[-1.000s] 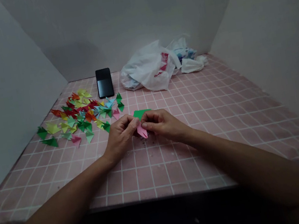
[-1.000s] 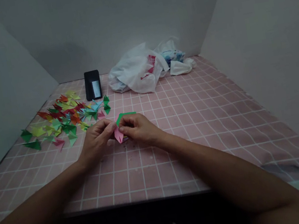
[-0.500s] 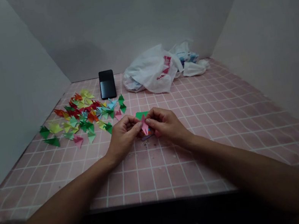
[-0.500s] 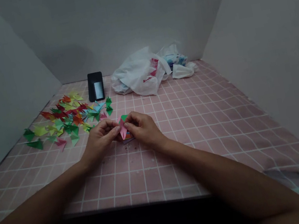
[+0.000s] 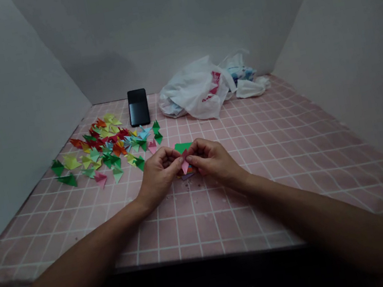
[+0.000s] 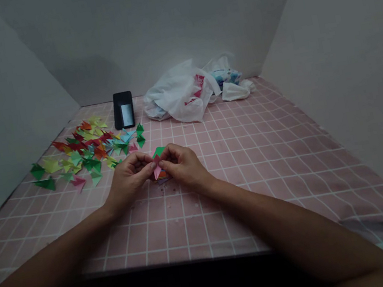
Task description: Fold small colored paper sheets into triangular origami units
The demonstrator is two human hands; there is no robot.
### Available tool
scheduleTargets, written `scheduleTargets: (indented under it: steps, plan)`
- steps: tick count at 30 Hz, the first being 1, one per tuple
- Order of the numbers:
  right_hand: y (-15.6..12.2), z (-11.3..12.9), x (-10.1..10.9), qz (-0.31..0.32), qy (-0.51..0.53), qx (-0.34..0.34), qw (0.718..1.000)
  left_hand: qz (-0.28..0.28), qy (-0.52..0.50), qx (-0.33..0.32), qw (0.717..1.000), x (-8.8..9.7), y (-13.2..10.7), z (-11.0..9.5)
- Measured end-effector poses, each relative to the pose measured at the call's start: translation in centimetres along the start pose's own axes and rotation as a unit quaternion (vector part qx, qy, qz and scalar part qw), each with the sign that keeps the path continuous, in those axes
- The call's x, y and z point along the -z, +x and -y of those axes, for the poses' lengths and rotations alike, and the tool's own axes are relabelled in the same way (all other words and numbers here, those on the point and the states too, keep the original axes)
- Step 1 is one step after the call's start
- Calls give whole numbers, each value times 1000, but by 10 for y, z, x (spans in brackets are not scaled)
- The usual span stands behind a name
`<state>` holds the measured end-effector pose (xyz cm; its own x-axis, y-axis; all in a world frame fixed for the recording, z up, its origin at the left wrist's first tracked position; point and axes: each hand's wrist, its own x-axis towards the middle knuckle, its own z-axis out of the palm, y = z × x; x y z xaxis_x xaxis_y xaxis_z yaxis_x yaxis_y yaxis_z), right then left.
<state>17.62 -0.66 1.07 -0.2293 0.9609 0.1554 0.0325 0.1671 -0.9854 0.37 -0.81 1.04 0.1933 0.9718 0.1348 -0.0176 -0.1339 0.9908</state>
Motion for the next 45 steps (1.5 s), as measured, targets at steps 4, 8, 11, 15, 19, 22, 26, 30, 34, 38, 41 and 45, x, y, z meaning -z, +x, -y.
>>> scheduleTargets:
  steps: [4,8,11,15,19,22,26,30,34,38,41,45]
  plan:
    - [-1,3,-1,-13,4,-9,1000,4,-13,14,1000,0,0,-2]
    - [-2,3,-1,-13,79,-62,995,26,-22,46,998,2,-2,-6]
    - [0,1,0,-5,166,-127,978,28,-17,52,998,3,-2,-5]
    - [3,0,1,9,235,-155,960,52,-21,46,997,3,0,0]
    - [3,0,1,35,267,-166,949,54,-14,44,997,3,0,4]
    - [2,-1,2,42,273,-177,945,60,-7,40,997,4,0,5]
    - [2,-2,0,37,273,-177,945,45,-12,22,999,2,0,3]
    - [2,-2,-3,13,273,-170,947,13,-10,-21,1000,0,-1,2]
    - [1,-1,-3,-5,261,-161,952,5,26,-60,998,0,-2,-1]
    - [-2,2,-4,-48,246,-146,957,-10,109,-106,988,0,-5,-2]
    - [-5,4,-7,-31,242,-124,962,-19,146,-115,982,1,-5,-1]
    - [-5,3,-5,-4,228,-91,969,-19,32,-46,998,2,-2,-1]
